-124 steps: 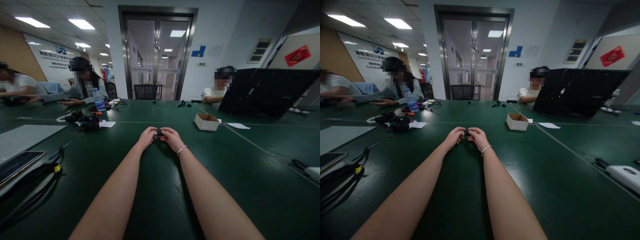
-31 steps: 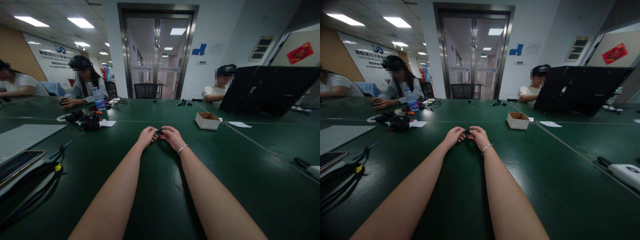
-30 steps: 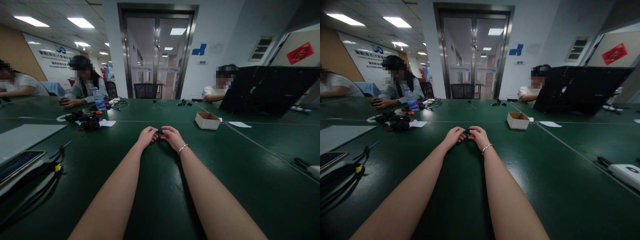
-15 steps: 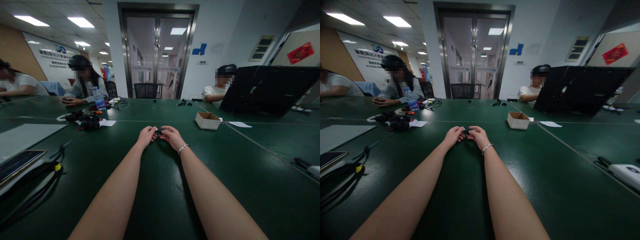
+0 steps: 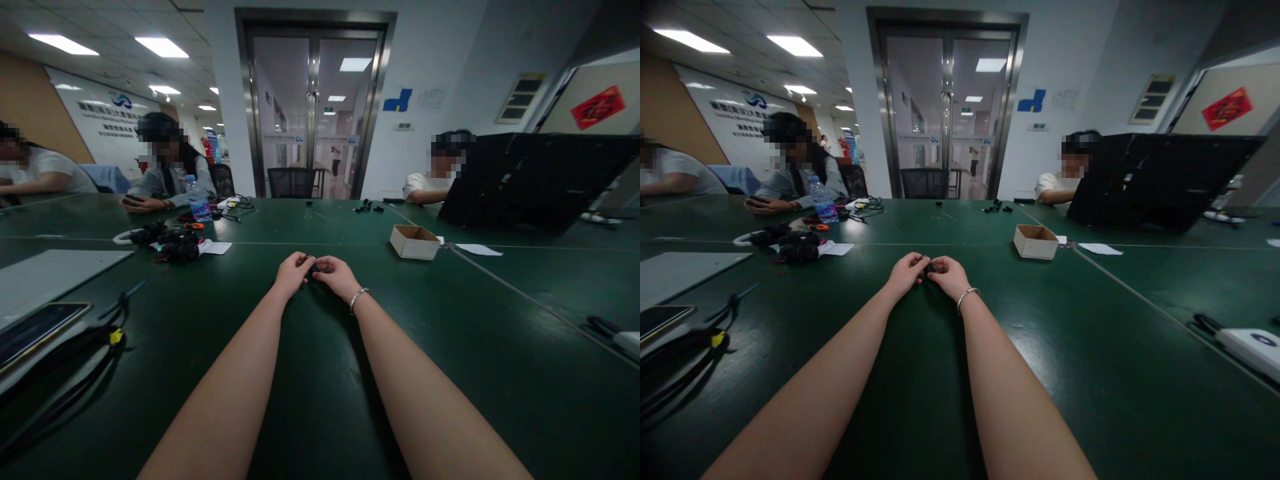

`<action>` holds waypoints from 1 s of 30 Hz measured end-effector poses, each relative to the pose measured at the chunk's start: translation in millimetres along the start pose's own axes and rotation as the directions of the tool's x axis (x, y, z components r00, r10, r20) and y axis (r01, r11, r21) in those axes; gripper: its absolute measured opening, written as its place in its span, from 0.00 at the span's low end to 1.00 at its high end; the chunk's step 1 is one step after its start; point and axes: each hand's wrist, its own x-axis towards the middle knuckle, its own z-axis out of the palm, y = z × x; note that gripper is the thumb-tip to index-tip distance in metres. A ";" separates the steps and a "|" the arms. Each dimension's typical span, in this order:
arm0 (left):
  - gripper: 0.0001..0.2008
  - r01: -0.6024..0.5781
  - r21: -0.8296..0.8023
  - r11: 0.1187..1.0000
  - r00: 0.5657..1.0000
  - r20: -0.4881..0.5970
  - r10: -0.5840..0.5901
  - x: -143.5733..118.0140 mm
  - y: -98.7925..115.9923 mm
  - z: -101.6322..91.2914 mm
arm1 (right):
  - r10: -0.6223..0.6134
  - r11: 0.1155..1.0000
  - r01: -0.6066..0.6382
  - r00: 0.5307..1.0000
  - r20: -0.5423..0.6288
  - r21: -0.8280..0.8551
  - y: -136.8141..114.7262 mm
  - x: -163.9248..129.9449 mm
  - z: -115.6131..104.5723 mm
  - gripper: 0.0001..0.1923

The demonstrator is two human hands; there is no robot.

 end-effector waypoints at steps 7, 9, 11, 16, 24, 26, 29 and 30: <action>0.10 -0.131 0.202 0.971 0.991 0.045 0.125 -2.2 -4.2 2.6 | 0.032 0.994 -0.038 0.998 -0.057 -0.103 -4.9 -1.5 -1.8 0.20; 0.10 -0.147 0.240 0.960 0.989 0.053 0.139 -3.5 -3.5 3.2 | 0.104 0.995 -0.104 0.995 -0.011 0.002 -10.3 -5.8 -3.4 0.19; 0.09 -0.148 0.246 0.958 0.988 0.070 0.134 -5.8 -2.3 3.3 | 0.124 0.986 -0.128 0.991 0.044 0.102 -14.3 -10.3 -3.2 0.16; 0.12 -0.112 0.167 0.980 0.987 0.134 0.090 -14.5 0.8 5.8 | 0.131 0.965 -0.135 0.991 0.032 0.224 -15.9 -18.4 1.8 0.13; 0.29 0.216 0.059 0.975 0.850 0.481 -0.217 -60.4 57.2 -28.7 | 0.195 0.969 -0.191 0.981 -0.012 0.155 -27.6 -60.3 -50.8 0.18; 0.26 0.158 0.262 0.952 0.795 0.539 -0.280 -92.7 82.0 -62.7 | 0.210 0.973 -0.203 0.976 -0.050 0.111 -33.5 -85.8 -90.1 0.20; 0.22 0.031 0.492 0.870 0.831 0.471 -0.296 -157.4 101.6 -129.2 | 0.277 0.961 -0.277 0.951 -0.140 0.016 -41.9 -135.9 -162.6 0.22; 0.23 0.037 0.556 0.830 0.888 0.363 -0.283 -180.5 100.7 -153.2 | 0.309 0.949 -0.316 0.933 -0.182 -0.010 -44.3 -154.8 -187.0 0.22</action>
